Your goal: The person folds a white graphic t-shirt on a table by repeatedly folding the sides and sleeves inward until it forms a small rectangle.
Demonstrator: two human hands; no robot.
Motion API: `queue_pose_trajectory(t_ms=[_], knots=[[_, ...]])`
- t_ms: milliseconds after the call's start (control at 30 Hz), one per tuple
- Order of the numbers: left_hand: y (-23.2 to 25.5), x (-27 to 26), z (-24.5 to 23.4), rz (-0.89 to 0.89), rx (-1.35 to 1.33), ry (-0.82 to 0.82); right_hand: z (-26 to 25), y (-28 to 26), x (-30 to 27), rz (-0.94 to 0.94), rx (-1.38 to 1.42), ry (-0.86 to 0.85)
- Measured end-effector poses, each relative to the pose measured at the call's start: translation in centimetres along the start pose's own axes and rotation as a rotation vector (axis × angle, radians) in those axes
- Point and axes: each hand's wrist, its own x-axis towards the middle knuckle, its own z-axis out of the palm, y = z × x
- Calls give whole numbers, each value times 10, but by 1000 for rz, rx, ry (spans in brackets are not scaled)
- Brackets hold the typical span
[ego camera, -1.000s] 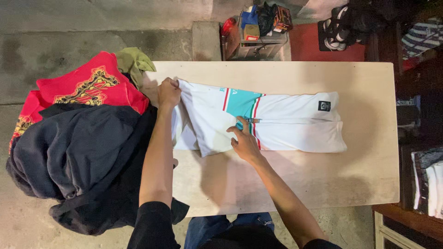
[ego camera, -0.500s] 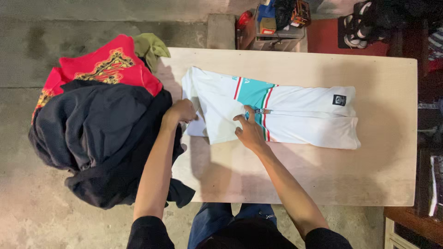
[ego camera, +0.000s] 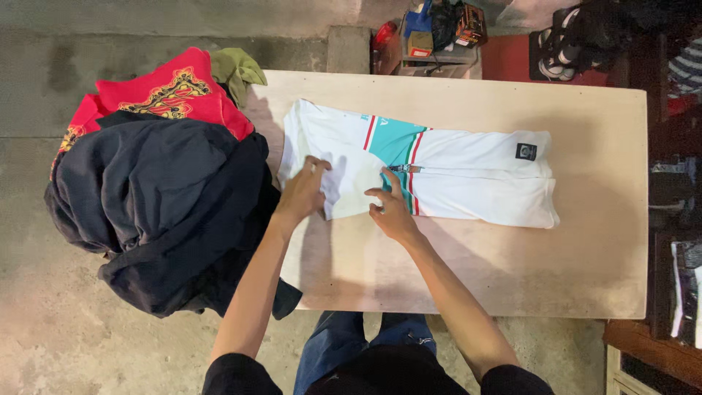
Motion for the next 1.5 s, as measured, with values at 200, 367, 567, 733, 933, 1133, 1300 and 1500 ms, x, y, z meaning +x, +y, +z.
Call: queue_pose_trajectory(t_ms=[200,367,567,733,933,1133,1300,1500], knots=[[18,-35,17,340,-36,3,-11,9,6,79,206,8],[1,-43,62,263,219,180,-17,7,7,97,287,-100],[-8,-42,58,317,73,120,-14,24,15,-137,38,-64],[-9,-2,9,168,-249,283,-20,13,42,189,68,197],[-25,15,-1,3,-327,477,-23,-1,30,59,-33,347],[-6,0,32,64,-224,409,-21,-16,13,-87,-238,176],[-1,-5,58,23,122,364,-24,-20,9,12,-590,-158],[-9,-4,44,-159,332,413,-34,14,0,54,-398,-63]])
